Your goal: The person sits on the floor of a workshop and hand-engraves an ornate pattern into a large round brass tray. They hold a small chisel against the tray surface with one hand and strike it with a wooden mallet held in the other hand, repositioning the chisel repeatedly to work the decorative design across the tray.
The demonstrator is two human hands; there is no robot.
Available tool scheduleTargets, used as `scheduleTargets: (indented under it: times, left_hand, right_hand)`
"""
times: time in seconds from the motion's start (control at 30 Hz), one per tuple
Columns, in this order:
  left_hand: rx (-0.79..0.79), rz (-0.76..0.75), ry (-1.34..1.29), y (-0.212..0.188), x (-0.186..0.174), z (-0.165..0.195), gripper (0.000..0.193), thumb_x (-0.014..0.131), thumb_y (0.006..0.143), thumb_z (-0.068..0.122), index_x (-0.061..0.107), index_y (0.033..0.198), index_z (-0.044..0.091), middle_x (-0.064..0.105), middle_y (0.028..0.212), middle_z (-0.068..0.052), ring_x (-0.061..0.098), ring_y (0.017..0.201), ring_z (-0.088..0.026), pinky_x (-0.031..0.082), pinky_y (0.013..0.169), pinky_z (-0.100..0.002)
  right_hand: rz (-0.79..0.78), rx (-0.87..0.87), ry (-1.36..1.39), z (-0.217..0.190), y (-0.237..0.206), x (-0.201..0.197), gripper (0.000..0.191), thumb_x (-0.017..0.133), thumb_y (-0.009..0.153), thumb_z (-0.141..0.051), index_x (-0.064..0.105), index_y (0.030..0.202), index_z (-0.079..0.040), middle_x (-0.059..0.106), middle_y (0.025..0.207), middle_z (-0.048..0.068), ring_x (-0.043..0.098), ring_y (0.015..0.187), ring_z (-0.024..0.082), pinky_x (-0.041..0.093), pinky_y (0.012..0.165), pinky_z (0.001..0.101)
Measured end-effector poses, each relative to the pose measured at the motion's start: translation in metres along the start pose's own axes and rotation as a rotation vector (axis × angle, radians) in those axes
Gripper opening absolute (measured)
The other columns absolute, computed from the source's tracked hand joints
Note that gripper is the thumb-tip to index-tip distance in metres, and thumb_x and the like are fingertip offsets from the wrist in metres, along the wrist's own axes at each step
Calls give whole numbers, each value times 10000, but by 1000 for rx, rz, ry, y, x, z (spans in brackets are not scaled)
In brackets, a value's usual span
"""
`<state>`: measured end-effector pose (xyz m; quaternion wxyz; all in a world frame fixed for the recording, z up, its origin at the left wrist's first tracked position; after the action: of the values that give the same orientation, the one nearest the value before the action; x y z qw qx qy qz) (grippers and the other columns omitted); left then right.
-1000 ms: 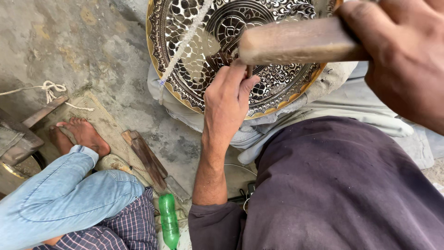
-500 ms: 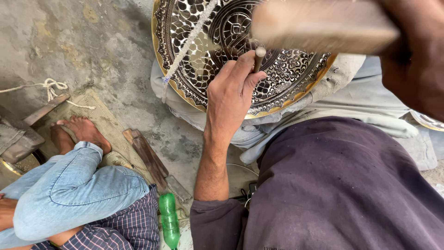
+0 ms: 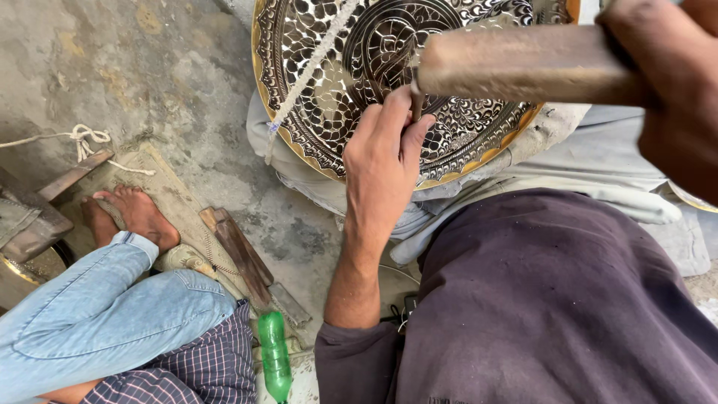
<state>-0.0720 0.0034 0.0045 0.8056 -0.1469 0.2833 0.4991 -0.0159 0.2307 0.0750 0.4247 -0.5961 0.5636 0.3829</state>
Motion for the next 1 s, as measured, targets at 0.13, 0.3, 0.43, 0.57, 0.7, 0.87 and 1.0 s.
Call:
scheduleTargets:
  times: [0.13, 0.3, 0.43, 0.57, 0.7, 0.87, 1.0]
  left_hand:
    - [-46, 225, -178, -26, -24, 13, 188, 746, 1042, 20, 633, 1190, 39, 679, 1134, -102, 726, 915, -133, 647, 702, -231]
    - [-259, 419, -148, -64, -53, -4, 219, 729, 1006, -22, 592, 1175, -50, 658, 1167, -99, 729, 889, -131, 615, 710, -225]
    - [-399, 483, -177, -92, -52, -25, 260, 709, 975, -18, 550, 1173, -72, 657, 1173, -141, 727, 822, -140, 602, 662, -226]
    - [-463, 494, -297, -113, -39, -40, 301, 693, 993, -3, 519, 1230, -64, 669, 1127, -155, 726, 815, -153, 627, 696, -252]
    - [-466, 489, -378, -114, -23, -43, 397, 687, 994, 5, 460, 1314, -54, 686, 1069, -159, 715, 808, -157, 626, 691, -263]
    - [-417, 477, -437, -102, -15, -41, 438, 691, 994, 5, 434, 1345, -48, 662, 1125, -171, 714, 889, -159, 650, 722, -277]
    - [-411, 545, -440, -100, -26, -50, 437, 679, 992, 3, 419, 1340, -47, 606, 1239, -180, 680, 898, -142, 639, 708, -274]
  right_hand:
    - [-21, 160, 225, 47, -27, 29, 338, 630, 914, 87, 642, 1249, 50, 687, 1066, 221, 693, 936, 324, 560, 832, 409]
    - [-50, 652, 610, 139, -83, 107, 334, 643, 951, -39, 645, 1278, 26, 688, 1109, 180, 680, 991, 288, 540, 886, 389]
    - [-97, 989, 808, 182, -138, 154, 352, 654, 981, -140, 647, 1302, 6, 689, 1144, 147, 670, 1034, 259, 525, 928, 373]
    - [-79, 1115, 919, 192, -143, 167, 388, 664, 1011, -241, 650, 1325, -13, 690, 1179, 114, 660, 1078, 230, 510, 971, 357]
    - [13, 1005, 940, 178, -124, 154, 392, 697, 1015, -285, 662, 1311, -30, 693, 1214, 100, 659, 1106, 212, 511, 987, 338]
    - [89, 1022, 741, 149, -101, 124, 381, 817, 965, -271, 717, 1224, -11, 720, 1172, 136, 697, 1013, 234, 564, 879, 359]
    - [110, 990, 667, 128, -87, 103, 374, 823, 939, -251, 716, 1160, 32, 725, 1151, 165, 714, 998, 246, 577, 862, 371]
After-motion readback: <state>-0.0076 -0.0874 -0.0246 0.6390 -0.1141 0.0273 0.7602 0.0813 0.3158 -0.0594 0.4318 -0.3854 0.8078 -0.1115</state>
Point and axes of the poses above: each hand's wrist, its own y-axis towards the middle knuckle, its own x-axis out of the palm, z = x × y, the point moved 5 cm from there along y, towards the middle knuckle
